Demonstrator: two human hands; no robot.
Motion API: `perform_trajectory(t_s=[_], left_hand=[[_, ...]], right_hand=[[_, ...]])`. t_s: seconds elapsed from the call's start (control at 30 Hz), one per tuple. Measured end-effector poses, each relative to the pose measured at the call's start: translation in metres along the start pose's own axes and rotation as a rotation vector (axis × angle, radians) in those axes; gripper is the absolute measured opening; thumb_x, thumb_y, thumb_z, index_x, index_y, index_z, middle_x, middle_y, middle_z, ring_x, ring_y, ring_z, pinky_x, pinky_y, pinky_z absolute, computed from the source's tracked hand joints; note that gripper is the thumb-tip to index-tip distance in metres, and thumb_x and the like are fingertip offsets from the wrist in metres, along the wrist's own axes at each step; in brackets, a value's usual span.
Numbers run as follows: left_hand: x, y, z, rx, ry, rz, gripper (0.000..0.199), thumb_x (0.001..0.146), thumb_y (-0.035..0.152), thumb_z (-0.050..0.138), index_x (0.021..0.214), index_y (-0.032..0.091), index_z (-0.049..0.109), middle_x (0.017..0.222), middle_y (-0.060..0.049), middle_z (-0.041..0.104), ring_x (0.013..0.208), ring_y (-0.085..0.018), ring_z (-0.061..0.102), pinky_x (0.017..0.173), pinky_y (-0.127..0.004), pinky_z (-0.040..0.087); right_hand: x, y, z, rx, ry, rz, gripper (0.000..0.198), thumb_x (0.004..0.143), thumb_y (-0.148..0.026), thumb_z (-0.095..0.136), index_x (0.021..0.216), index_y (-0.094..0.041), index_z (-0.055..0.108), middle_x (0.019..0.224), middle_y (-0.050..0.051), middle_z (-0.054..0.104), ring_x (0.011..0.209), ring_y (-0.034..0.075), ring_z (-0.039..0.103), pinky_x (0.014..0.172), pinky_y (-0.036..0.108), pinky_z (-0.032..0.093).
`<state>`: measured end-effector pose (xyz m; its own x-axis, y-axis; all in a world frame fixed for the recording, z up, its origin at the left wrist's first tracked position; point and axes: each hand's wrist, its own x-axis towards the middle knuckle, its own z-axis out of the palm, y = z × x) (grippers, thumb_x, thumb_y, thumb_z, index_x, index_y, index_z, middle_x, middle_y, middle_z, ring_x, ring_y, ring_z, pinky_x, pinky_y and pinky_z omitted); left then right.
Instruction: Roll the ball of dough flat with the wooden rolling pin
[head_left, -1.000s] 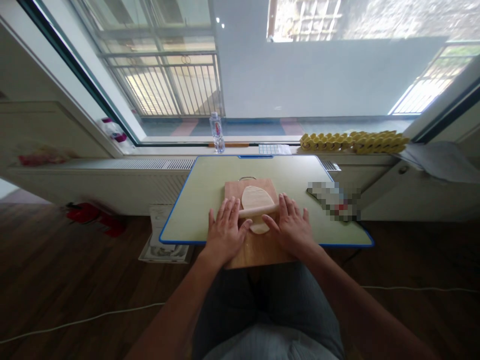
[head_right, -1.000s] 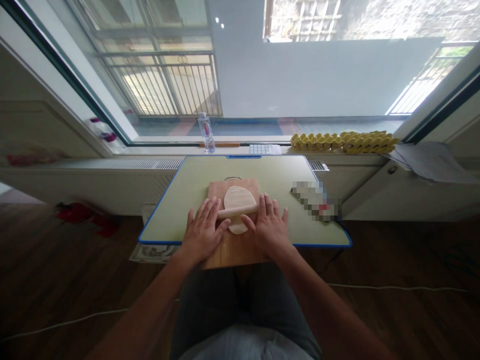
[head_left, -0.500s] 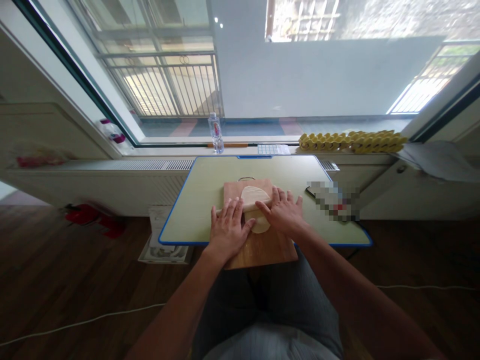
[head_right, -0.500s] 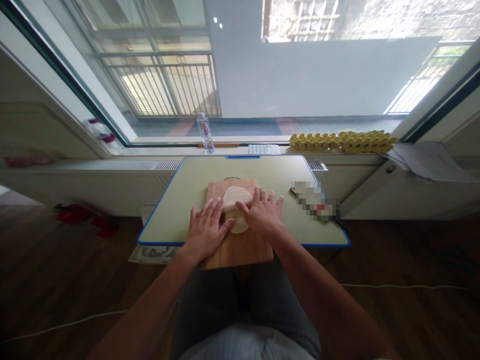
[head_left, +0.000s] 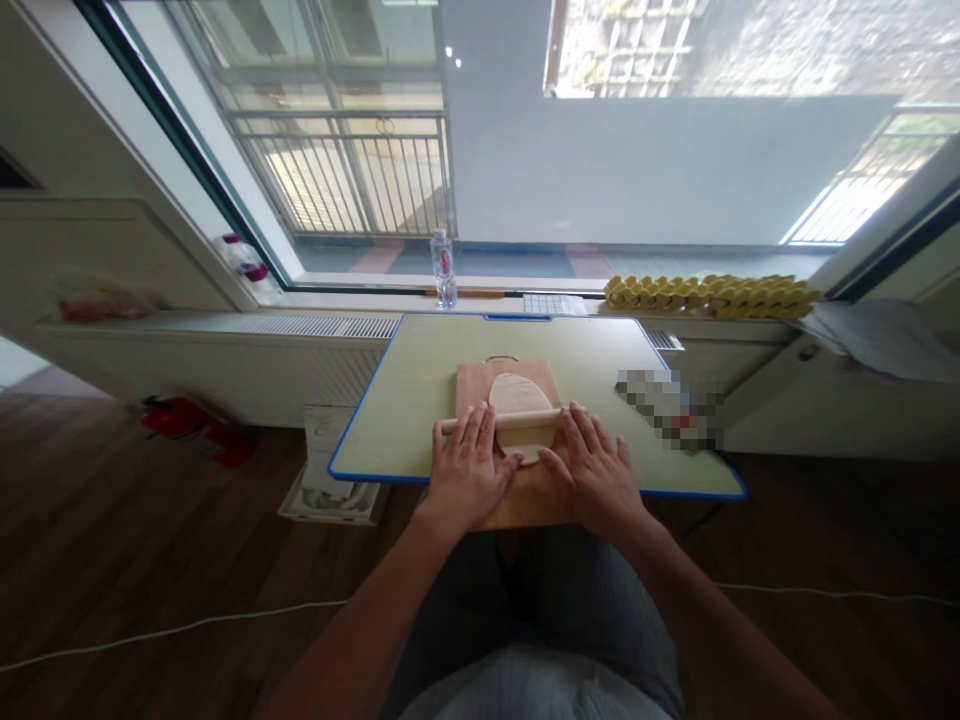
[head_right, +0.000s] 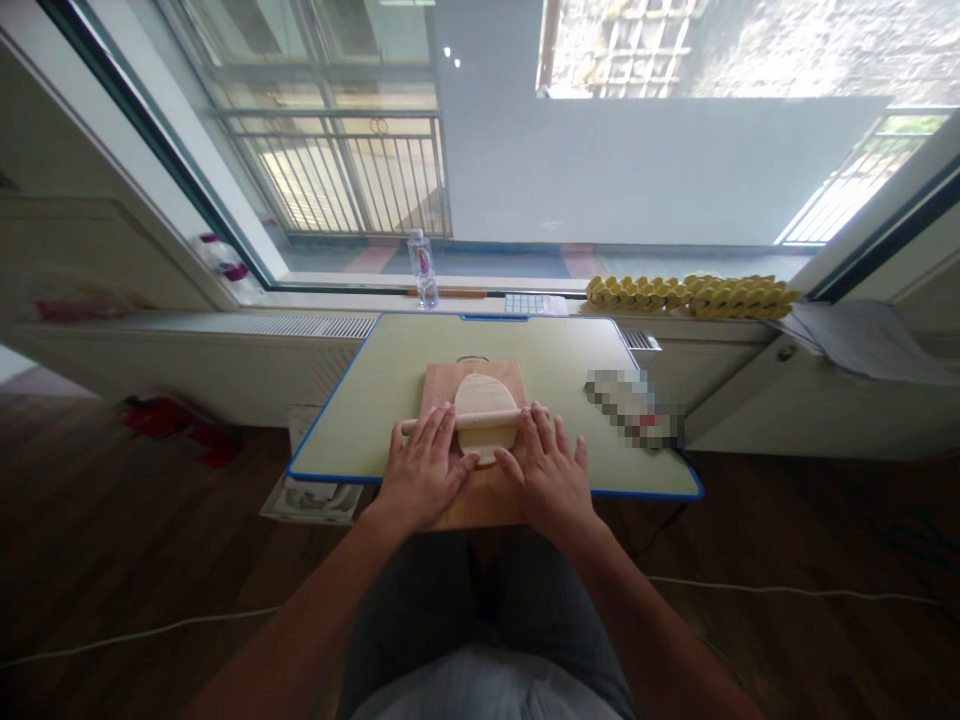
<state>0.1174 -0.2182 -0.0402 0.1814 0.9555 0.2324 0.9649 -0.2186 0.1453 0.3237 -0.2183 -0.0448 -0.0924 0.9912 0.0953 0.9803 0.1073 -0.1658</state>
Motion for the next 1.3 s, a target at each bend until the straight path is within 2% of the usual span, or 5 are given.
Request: perform_trajectory(t_s=[0.57, 0.7, 1.0, 1.13, 1.3], left_hand=[[0.08, -0.019, 0.0, -0.082, -0.12, -0.095, 0.074, 0.104, 0.068, 0.03, 0.159, 0.022, 0.046, 0.166, -0.013, 0.045, 0.158, -0.033, 0.032, 0.128, -0.073, 0.008], [0.067, -0.017, 0.0, -0.052, -0.105, -0.08, 0.079, 0.103, 0.071, 0.031, 0.162, 0.019, 0.041, 0.167, -0.013, 0.044, 0.158, -0.033, 0.034, 0.129, -0.07, 0.013], [-0.02, 0.001, 0.002, 0.041, 0.027, 0.035, 0.078, 0.105, 0.063, 0.034, 0.166, 0.014, 0.032, 0.169, -0.018, 0.039, 0.159, -0.032, 0.033, 0.128, -0.062, 0.027], [-0.016, -0.003, 0.002, 0.025, 0.013, 0.016, 0.076, 0.106, 0.062, 0.035, 0.166, 0.017, 0.031, 0.169, -0.015, 0.038, 0.159, -0.031, 0.033, 0.129, -0.063, 0.025], [0.016, -0.018, 0.002, -0.021, -0.052, -0.011, 0.073, 0.106, 0.063, 0.033, 0.166, 0.021, 0.033, 0.171, -0.012, 0.038, 0.159, -0.03, 0.031, 0.129, -0.065, 0.023]], right_hand=[[0.087, -0.012, 0.0, 0.122, -0.043, 0.052, 0.092, 0.101, -0.078, 0.027, 0.17, -0.018, 0.02, 0.175, 0.013, 0.023, 0.16, 0.041, 0.018, 0.127, 0.067, 0.015], [0.074, -0.013, 0.002, 0.11, -0.009, 0.057, 0.089, 0.102, -0.075, 0.031, 0.17, -0.019, 0.022, 0.175, 0.013, 0.025, 0.159, 0.04, 0.022, 0.127, 0.065, 0.018], [-0.01, 0.005, 0.011, 0.078, 0.03, -0.017, 0.065, 0.109, -0.046, 0.029, 0.169, -0.021, 0.026, 0.175, 0.007, 0.026, 0.159, 0.03, 0.028, 0.126, 0.06, 0.025], [-0.018, 0.015, 0.017, 0.182, 0.036, -0.012, 0.064, 0.107, -0.051, 0.034, 0.164, -0.021, 0.039, 0.166, 0.007, 0.045, 0.158, 0.029, 0.031, 0.128, 0.059, 0.022], [-0.005, 0.018, 0.008, 0.21, 0.239, 0.035, 0.064, 0.106, -0.052, 0.035, 0.16, -0.019, 0.045, 0.166, 0.011, 0.044, 0.157, 0.031, 0.031, 0.126, 0.059, 0.026]])
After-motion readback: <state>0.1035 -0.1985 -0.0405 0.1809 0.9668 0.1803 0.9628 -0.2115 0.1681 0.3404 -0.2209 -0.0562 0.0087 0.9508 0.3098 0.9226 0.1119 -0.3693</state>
